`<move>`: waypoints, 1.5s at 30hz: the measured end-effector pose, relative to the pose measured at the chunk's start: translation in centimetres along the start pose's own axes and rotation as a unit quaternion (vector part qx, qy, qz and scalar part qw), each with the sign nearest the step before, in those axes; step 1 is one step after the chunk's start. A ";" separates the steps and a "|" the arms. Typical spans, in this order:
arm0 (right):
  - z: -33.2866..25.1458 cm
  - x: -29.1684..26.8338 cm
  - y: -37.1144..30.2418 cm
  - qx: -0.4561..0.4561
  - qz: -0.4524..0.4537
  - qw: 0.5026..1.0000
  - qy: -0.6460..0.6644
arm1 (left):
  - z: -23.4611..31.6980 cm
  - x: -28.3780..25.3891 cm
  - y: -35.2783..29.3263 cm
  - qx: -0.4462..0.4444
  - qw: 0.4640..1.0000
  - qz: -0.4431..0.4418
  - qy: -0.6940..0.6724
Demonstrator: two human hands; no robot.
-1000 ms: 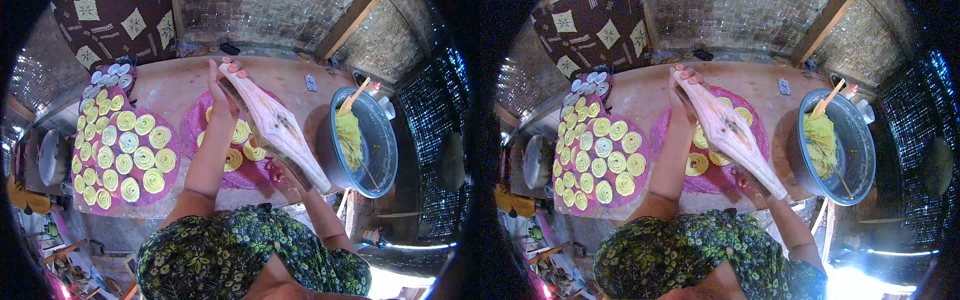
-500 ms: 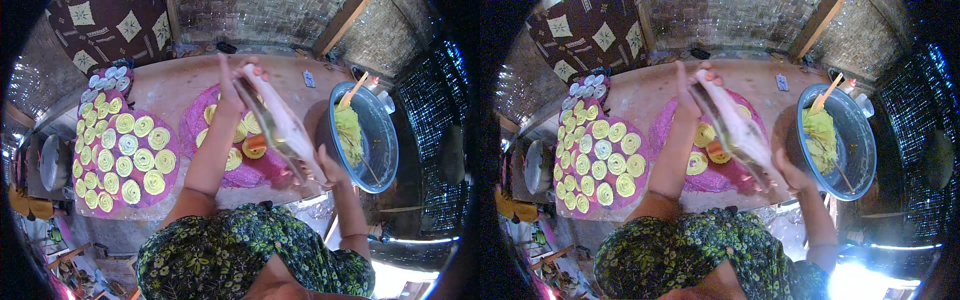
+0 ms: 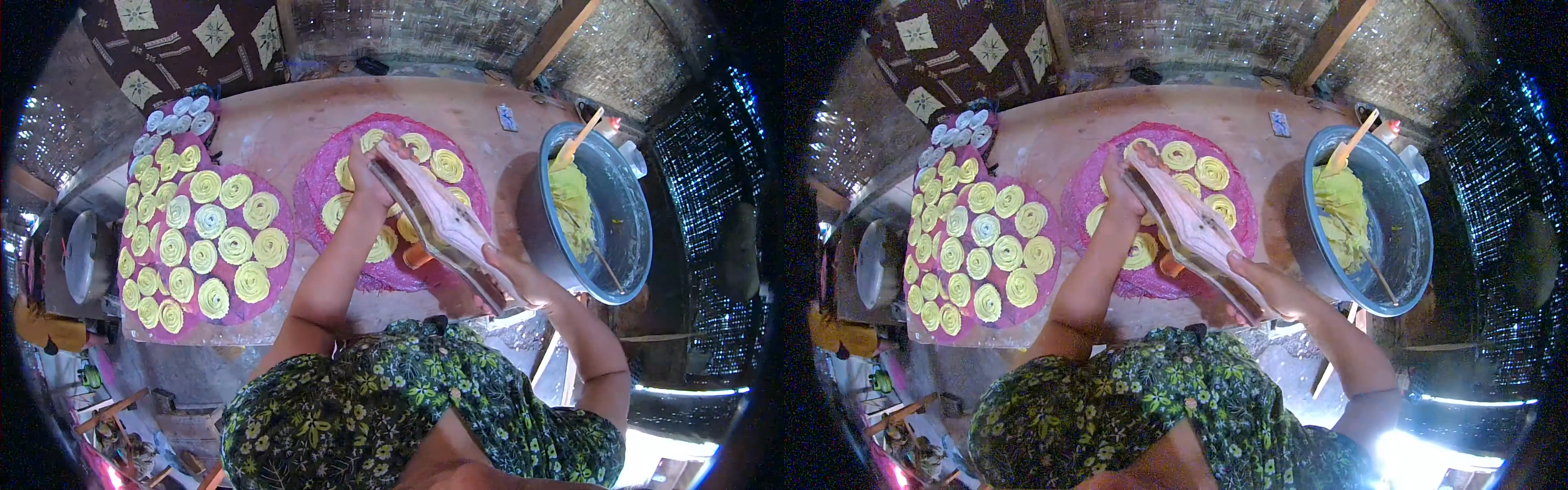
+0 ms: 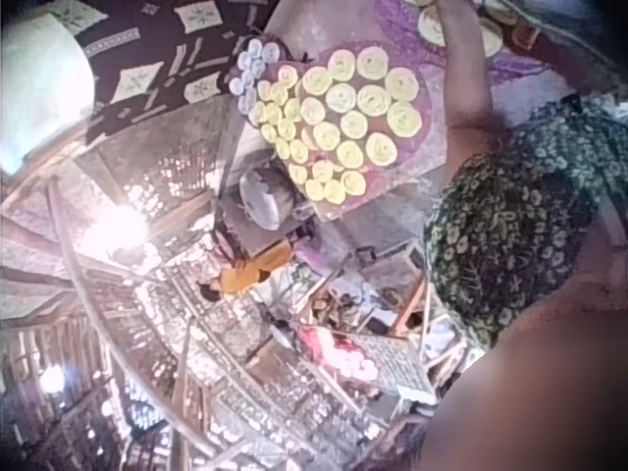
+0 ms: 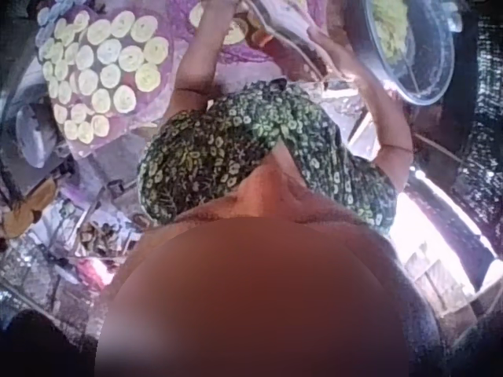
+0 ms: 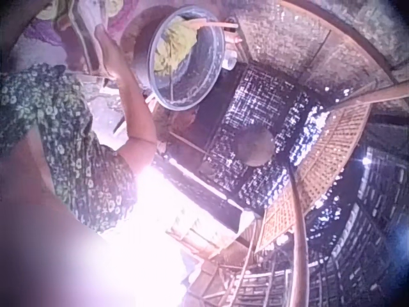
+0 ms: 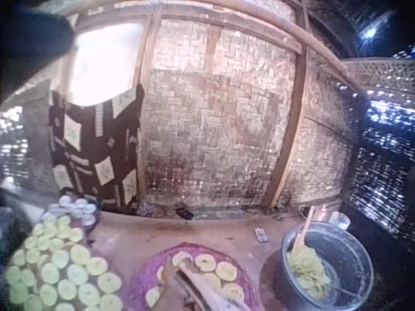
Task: The person uses a piping bag to squeeze yellow dough onto a pink mat, forming spiral shapes. They repeatedly scoop dough from a metal bowl into the bag and pipe it onto the mat, arranging the spirals in rows.
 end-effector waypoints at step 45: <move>4.8 4.4 9.4 -0.075 -0.262 0.934 0.231 | 3.6 -1.3 -3.1 0.061 0.981 -0.102 -0.156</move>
Point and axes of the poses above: each hand's wrist, its own y-axis towards the middle knuckle, its own x-axis out of the palm, z = x × y, the point moved 2 cm from there along y, towards the middle knuckle, and after that the axes turned 13 degrees about y, right-handed, at the moved point
